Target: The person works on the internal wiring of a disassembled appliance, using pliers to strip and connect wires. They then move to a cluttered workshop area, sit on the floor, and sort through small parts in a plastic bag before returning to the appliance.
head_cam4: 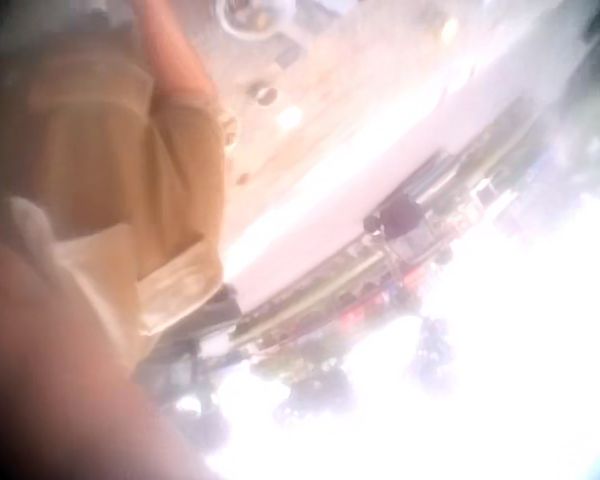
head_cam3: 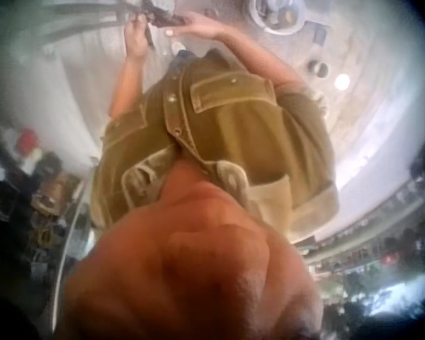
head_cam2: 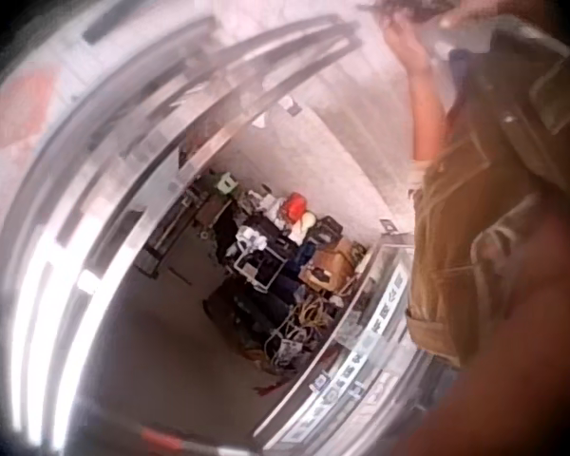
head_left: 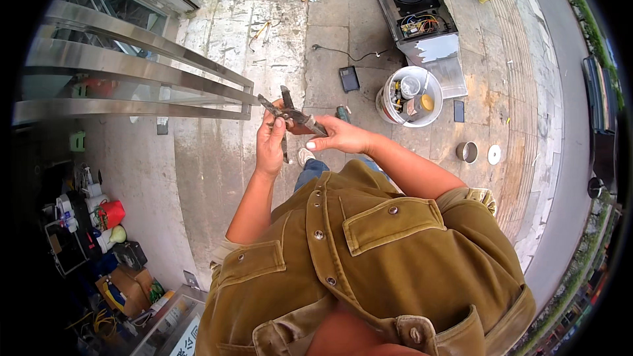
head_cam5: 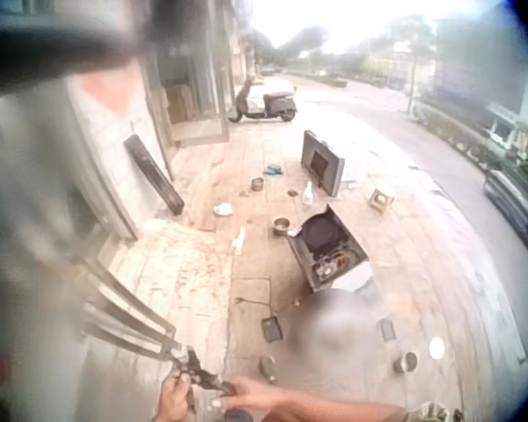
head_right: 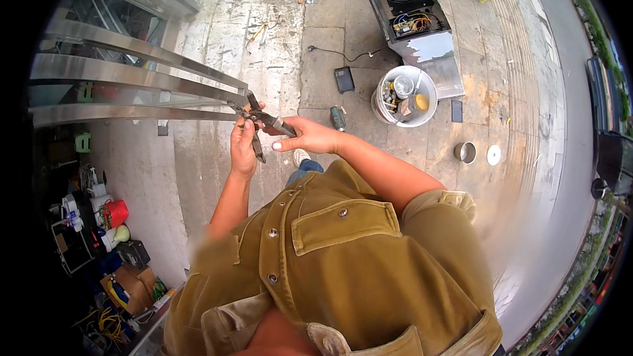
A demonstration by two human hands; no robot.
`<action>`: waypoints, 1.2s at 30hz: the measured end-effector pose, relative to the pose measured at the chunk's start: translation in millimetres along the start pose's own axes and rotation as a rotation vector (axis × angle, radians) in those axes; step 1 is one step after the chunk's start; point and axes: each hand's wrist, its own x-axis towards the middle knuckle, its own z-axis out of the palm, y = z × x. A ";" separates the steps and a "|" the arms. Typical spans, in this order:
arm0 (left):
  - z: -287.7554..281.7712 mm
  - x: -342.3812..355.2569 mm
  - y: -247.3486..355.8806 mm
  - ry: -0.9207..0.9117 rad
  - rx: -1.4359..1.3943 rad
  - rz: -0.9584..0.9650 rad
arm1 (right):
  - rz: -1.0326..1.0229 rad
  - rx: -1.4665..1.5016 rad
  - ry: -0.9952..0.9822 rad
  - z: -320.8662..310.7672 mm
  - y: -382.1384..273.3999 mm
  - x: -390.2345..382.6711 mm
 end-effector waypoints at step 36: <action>154.6 669.6 -144.8 -1.197 0.951 0.209 | -0.223 0.881 1.405 -364.9 -62.3 130.3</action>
